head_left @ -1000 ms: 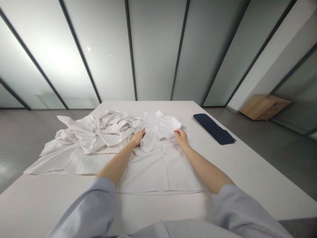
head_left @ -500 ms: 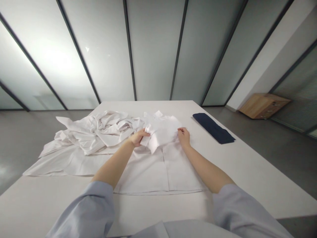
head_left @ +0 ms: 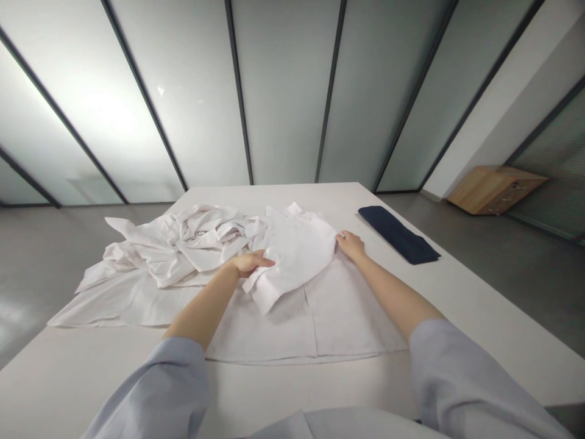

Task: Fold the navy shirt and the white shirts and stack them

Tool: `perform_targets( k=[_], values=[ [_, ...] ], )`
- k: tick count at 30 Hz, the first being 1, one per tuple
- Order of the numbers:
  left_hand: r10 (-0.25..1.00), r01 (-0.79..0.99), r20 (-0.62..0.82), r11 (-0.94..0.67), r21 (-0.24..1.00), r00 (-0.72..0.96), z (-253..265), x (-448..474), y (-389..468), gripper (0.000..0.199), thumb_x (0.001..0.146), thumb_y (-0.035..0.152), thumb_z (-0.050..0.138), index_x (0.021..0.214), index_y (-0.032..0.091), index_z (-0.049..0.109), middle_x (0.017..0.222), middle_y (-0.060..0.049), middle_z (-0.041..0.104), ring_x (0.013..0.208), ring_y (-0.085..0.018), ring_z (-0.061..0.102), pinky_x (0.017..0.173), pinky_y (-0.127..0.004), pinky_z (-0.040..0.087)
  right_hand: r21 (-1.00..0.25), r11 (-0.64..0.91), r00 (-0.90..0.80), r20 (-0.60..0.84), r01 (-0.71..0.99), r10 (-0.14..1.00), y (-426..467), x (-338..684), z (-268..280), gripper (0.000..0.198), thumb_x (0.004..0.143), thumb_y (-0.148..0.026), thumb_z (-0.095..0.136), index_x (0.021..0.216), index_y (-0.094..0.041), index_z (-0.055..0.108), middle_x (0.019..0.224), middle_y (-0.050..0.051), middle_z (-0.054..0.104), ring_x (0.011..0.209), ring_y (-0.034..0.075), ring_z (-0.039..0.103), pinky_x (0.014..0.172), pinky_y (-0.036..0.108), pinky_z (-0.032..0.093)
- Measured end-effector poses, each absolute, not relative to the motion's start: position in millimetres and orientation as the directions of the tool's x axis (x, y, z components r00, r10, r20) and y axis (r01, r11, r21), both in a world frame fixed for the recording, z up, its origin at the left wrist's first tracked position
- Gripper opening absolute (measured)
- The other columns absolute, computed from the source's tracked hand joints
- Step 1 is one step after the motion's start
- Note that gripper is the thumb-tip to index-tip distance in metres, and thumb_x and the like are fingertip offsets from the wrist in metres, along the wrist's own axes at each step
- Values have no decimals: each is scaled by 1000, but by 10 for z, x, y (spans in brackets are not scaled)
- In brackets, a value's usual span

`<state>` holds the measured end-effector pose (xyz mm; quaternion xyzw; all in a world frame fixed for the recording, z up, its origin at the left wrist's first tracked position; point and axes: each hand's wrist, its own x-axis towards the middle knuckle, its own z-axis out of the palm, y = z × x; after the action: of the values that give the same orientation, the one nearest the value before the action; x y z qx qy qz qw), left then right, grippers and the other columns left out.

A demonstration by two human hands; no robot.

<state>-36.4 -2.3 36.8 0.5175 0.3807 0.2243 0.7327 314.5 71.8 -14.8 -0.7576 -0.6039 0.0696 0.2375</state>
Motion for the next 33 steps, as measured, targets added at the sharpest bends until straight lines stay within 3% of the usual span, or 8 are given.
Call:
perform_targets(
  k=[4,11,15,21,24,26,29,33],
  values=[
    [840,-30,-252,303,952,481,425,-307,-36,35,67,28,69,100,14,66,87,-7,73,89,-26,68,79,-34,54,-454,-65,158,170,889,973,757,3278,-175,43,88,-24,36,124,-22,60,128,5,61,115,22,54,94,32,40],
    [878,-215,-129,252,943,462,523,-221,-30,43,62,26,68,102,10,66,71,-6,71,67,-22,68,61,-28,53,-189,-14,55,217,982,975,702,3220,-94,39,84,-28,50,120,-24,65,118,11,65,105,27,58,87,35,42],
    [872,-228,-121,255,940,474,508,-313,-29,44,57,26,71,98,10,67,70,-5,71,69,-22,68,62,-27,52,-286,-60,144,283,956,948,740,3272,-90,38,89,-23,38,108,-23,70,110,9,69,100,24,61,83,32,44],
    [633,182,-394,375,909,667,468,-526,-95,44,57,34,77,95,14,66,89,-7,72,88,-23,66,77,-31,51,-555,-116,354,343,824,870,893,3506,-125,41,81,-16,37,108,-14,69,111,12,68,105,23,60,90,32,44],
    [641,460,-484,221,860,596,497,-556,-58,47,64,45,73,100,17,64,94,-6,70,84,-21,66,72,-30,52,-586,-92,392,408,805,824,890,3529,-79,43,81,-17,36,111,-9,66,108,16,68,101,25,60,91,35,44],
    [758,640,-436,32,768,486,509,-536,17,45,72,47,66,105,18,62,89,-5,69,77,-20,66,68,-29,51,-547,-13,318,465,837,826,849,3472,-33,42,81,-17,37,112,-8,64,107,16,67,99,25,60,92,36,44],
    [920,838,-163,-238,491,356,459,-453,161,39,82,41,54,114,18,58,92,-6,70,85,-21,66,78,-31,50,-421,125,117,502,898,857,754,3271,25,39,82,-19,40,112,-10,63,111,16,65,103,25,58,95,36,42],
    [896,869,43,-439,226,441,232,-307,315,42,90,40,44,123,17,55,123,-11,63,116,-23,56,100,-33,40,-258,286,-194,331,923,924,615,2861,10,38,89,-29,43,119,-17,61,124,11,61,113,23,54,101,33,38]
  ],
)
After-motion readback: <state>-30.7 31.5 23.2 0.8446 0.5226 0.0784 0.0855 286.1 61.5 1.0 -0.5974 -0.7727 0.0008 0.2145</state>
